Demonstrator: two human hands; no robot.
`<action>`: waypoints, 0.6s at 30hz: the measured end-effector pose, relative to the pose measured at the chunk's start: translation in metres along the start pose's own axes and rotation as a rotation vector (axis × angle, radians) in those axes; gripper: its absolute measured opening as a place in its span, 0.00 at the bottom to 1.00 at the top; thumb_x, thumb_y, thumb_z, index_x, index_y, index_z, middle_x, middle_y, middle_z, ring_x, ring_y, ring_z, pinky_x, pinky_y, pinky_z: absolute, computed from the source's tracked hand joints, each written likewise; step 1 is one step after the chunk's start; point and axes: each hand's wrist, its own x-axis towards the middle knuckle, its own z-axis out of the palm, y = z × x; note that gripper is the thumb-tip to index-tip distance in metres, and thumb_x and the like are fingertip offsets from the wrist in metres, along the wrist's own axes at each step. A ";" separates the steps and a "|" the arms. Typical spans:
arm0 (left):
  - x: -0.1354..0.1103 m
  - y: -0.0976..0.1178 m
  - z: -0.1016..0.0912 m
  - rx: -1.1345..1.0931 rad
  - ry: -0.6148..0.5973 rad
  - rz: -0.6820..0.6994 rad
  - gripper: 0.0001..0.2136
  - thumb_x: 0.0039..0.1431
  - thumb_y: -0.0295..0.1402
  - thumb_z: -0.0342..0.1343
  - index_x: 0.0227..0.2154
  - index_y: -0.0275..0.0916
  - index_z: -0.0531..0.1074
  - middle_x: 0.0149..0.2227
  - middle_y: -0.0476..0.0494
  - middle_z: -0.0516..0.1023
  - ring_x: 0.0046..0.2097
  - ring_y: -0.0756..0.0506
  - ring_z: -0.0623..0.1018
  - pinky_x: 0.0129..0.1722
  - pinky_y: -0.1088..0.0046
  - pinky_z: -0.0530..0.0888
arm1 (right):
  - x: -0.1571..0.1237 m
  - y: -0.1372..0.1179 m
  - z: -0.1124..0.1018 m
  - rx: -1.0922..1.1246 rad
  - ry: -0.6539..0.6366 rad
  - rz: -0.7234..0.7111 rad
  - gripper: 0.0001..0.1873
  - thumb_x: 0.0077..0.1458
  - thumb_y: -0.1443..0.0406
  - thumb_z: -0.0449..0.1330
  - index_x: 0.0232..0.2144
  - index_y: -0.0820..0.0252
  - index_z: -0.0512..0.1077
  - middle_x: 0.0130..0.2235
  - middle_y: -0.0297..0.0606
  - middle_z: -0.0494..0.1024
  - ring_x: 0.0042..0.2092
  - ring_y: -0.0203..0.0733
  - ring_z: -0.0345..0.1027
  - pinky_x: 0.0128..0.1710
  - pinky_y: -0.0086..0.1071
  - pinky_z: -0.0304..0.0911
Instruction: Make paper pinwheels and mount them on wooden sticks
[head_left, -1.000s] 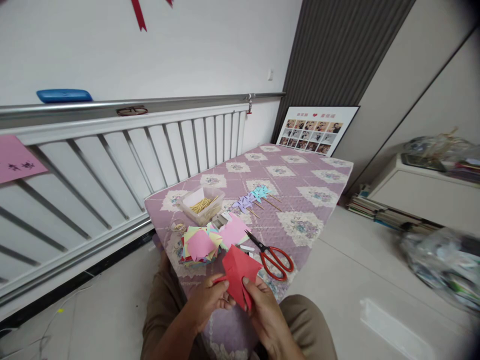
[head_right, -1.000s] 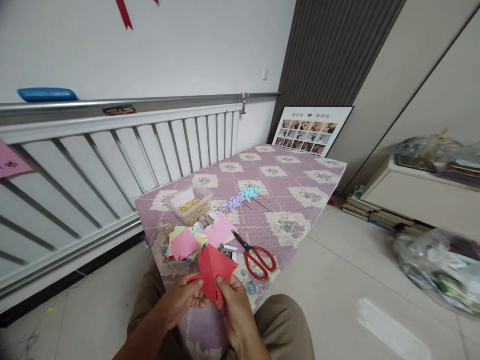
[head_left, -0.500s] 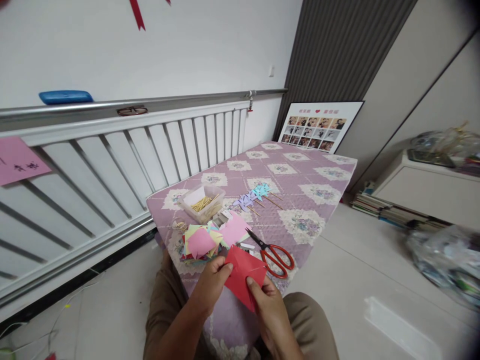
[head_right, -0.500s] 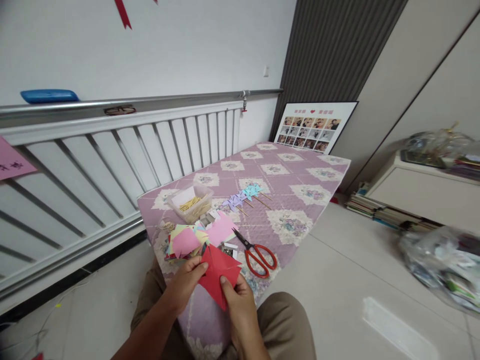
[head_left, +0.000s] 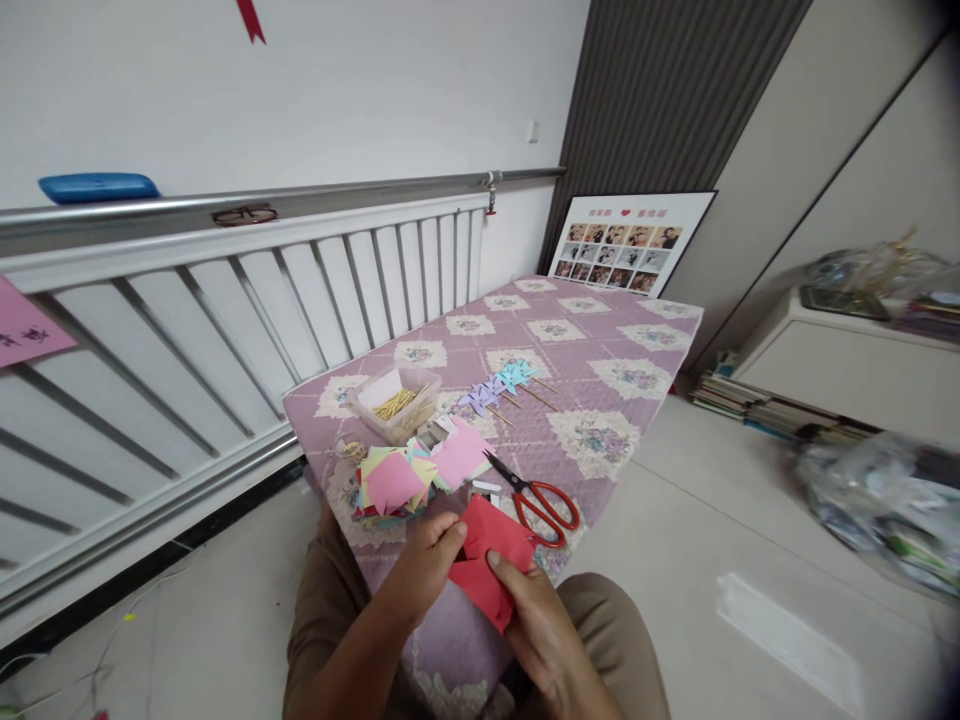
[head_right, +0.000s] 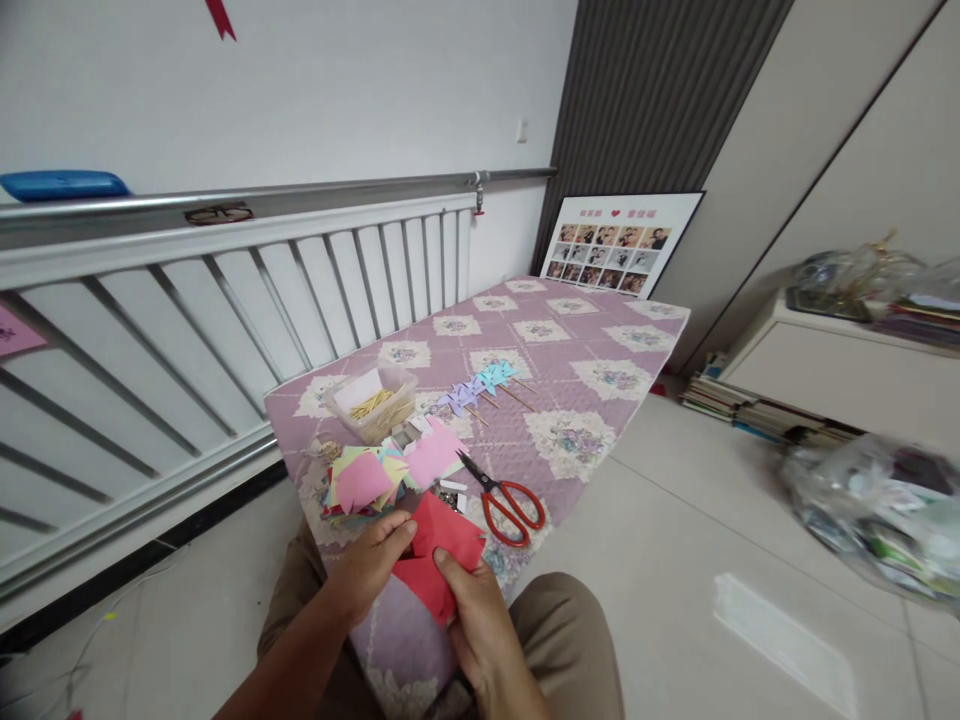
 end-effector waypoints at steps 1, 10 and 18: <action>0.001 -0.001 0.001 0.012 0.018 0.019 0.09 0.57 0.38 0.46 0.26 0.40 0.66 0.25 0.53 0.66 0.30 0.49 0.67 0.31 0.75 0.65 | 0.000 -0.001 0.000 -0.003 0.025 -0.005 0.17 0.42 0.63 0.69 0.37 0.62 0.77 0.36 0.43 0.84 0.39 0.50 0.77 0.42 0.40 0.69; -0.012 -0.010 0.015 0.415 0.323 0.433 0.05 0.53 0.26 0.51 0.32 0.40 0.70 0.36 0.44 0.72 0.43 0.44 0.72 0.47 0.65 0.67 | 0.015 0.006 -0.023 -0.201 0.216 -0.249 0.14 0.43 0.58 0.69 0.33 0.60 0.78 0.31 0.36 0.84 0.30 0.42 0.74 0.32 0.31 0.67; -0.005 -0.015 0.028 0.212 0.142 0.204 0.09 0.50 0.27 0.52 0.35 0.38 0.72 0.36 0.43 0.76 0.38 0.45 0.73 0.41 0.67 0.68 | 0.011 0.003 -0.025 -0.359 0.207 -0.351 0.15 0.43 0.58 0.68 0.32 0.61 0.80 0.31 0.38 0.83 0.32 0.43 0.73 0.36 0.32 0.66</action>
